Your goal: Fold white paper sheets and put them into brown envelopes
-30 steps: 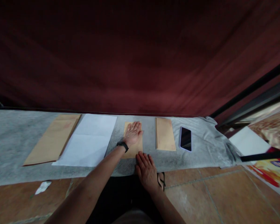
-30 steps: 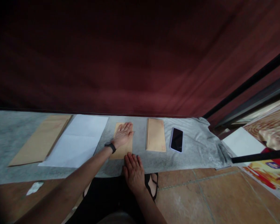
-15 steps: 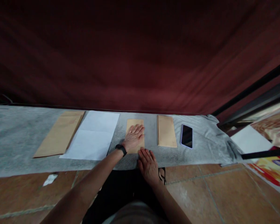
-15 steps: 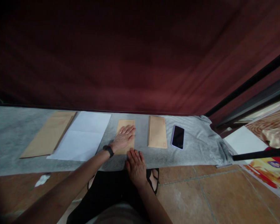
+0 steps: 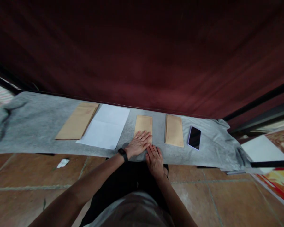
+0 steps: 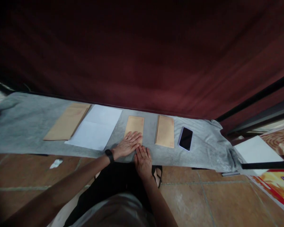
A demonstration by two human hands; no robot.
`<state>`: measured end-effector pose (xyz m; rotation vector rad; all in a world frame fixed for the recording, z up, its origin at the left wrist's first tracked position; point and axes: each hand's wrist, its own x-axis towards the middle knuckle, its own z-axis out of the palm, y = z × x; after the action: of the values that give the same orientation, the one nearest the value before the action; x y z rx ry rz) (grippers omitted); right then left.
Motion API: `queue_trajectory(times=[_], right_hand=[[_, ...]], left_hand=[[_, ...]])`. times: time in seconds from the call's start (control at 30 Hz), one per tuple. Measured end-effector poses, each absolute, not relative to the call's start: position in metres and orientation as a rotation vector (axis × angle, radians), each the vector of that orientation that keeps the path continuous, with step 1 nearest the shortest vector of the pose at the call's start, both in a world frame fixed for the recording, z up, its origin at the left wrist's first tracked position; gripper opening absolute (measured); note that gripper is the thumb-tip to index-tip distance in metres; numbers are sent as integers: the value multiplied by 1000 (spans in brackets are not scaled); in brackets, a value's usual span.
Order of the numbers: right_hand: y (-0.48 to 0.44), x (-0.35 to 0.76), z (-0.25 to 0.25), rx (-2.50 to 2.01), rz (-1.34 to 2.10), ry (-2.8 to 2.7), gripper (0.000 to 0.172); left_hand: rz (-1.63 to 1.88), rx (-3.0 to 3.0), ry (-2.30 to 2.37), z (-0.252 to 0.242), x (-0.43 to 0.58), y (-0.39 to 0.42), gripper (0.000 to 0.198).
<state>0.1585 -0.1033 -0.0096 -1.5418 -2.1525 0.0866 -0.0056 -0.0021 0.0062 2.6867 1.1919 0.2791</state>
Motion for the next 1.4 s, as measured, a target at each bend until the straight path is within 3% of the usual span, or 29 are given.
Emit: queue_trajectory(times=[0.4,0.83,1.4], right_hand=[[-103,161,-14,-1533,51,-2212,45],[-90,162,-8,-1464,199,-2188,46],[-87,169,-5,-1498,140,-2338,48]], left_hand=[[214,2828,958,16,-41,-47,73],[200,2795,902,16,-52,-50,70],[245,2775,817,21,-63,-49,75]])
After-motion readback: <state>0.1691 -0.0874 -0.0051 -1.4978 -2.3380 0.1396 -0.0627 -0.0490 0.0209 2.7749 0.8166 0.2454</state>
